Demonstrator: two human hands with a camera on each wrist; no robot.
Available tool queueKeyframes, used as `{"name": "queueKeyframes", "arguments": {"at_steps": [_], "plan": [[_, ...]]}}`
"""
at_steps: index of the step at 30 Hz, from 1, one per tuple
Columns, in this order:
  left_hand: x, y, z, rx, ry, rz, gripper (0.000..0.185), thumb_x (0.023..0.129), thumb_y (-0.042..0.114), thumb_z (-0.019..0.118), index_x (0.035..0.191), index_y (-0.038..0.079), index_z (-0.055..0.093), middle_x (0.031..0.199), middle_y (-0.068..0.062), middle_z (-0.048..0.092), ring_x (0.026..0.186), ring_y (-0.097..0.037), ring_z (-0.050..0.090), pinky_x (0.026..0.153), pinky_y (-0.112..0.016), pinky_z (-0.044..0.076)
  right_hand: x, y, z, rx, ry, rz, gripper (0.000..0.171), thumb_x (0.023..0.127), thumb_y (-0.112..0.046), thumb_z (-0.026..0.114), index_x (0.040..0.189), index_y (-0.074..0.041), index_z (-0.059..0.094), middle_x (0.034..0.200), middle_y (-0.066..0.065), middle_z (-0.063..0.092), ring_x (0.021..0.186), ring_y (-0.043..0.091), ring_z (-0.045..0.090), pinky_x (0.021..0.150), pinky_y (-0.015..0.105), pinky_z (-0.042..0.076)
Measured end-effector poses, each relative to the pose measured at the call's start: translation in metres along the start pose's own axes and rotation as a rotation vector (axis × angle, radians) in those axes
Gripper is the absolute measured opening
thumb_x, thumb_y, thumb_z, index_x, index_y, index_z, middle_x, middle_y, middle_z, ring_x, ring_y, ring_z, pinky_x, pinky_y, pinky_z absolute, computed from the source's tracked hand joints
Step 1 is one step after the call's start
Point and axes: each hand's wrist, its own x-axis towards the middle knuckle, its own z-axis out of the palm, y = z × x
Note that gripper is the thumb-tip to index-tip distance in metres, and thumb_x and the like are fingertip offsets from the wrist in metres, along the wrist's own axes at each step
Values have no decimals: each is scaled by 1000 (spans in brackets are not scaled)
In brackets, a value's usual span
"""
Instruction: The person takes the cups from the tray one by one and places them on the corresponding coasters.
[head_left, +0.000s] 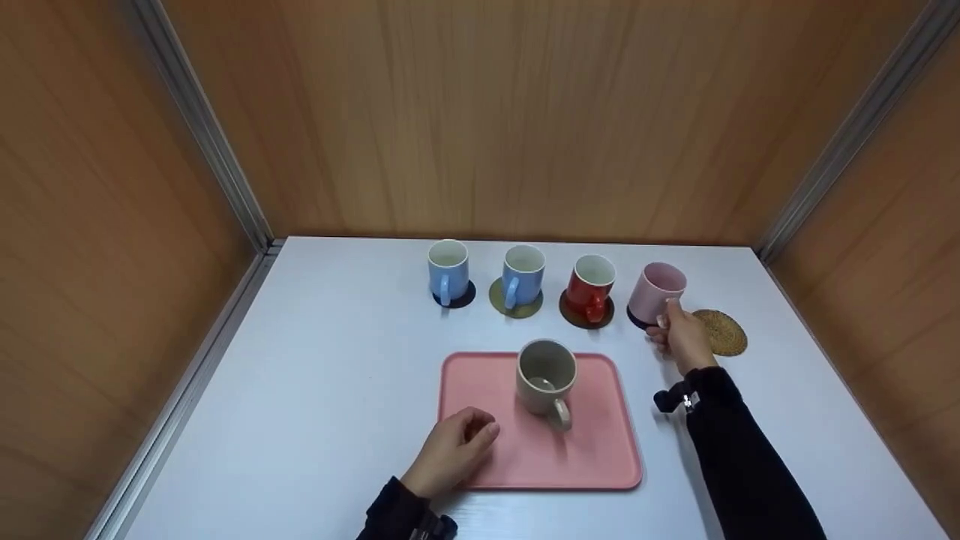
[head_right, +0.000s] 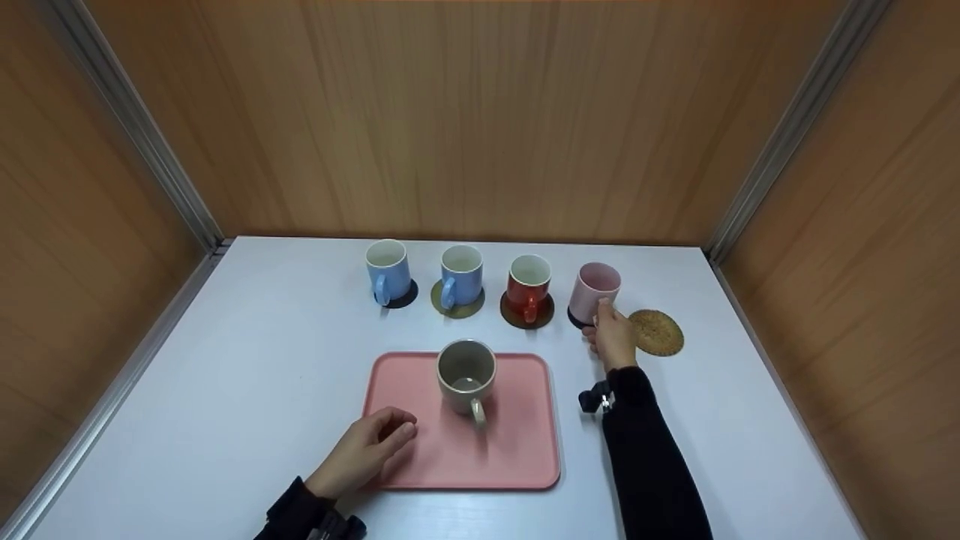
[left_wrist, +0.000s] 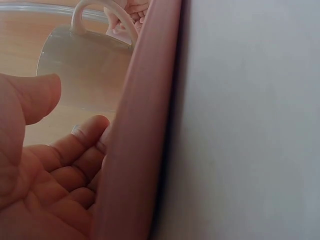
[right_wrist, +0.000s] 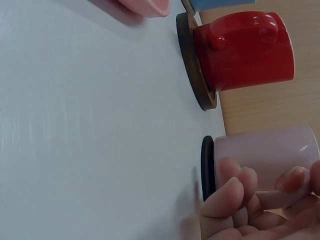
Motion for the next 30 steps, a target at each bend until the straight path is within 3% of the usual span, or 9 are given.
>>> {"name": "queueKeyframes", "arguments": {"at_steps": [4,8,15,18,24,27,30], "plan": [[0,0,1,1,0,-1,29,107,36,65,116,10,73,104,0,73,94,-13,62,86,-31,51,-5,-3,0,44,-17,14,50,116,-48,29,93,-9,47,80,-1,68,71,7,61,61,24,51],[-1,0,0,-15,-8,-7,28,107,35,65,116,10,73,104,-1,73,94,-14,63,86,-31,52,0,2,-1,37,-14,23,50,116,-51,30,94,-10,49,81,-2,68,70,7,59,60,23,49],[-1,1,-2,-34,-16,-10,30,107,38,66,116,10,73,105,-1,73,96,-15,63,88,-33,52,-4,8,-5,-9,-16,29,51,113,-57,37,115,-9,56,81,-7,69,67,4,55,57,23,45],[-1,1,-2,-26,-11,-5,29,107,38,66,116,11,73,105,0,73,96,-14,63,87,-32,52,-16,12,0,-29,33,5,56,114,-51,41,125,1,57,83,-4,65,67,6,54,56,23,44],[0,-1,-2,-14,-6,6,29,107,38,65,116,11,73,104,0,73,94,-13,63,86,-30,51,-57,19,29,-85,121,-46,64,111,-45,51,152,4,45,121,9,61,89,11,60,73,24,53],[0,-2,-1,-1,1,27,29,108,37,64,117,11,73,105,0,74,95,-12,63,87,-30,52,-80,20,49,-63,63,-62,60,111,-43,54,149,3,48,123,10,64,95,15,63,83,27,55],[1,-3,0,14,1,37,29,109,37,63,118,11,73,106,1,74,96,-11,64,88,-30,52,-99,21,66,-43,-41,-57,49,112,-42,56,134,2,60,114,8,71,98,18,67,88,32,56]]}}
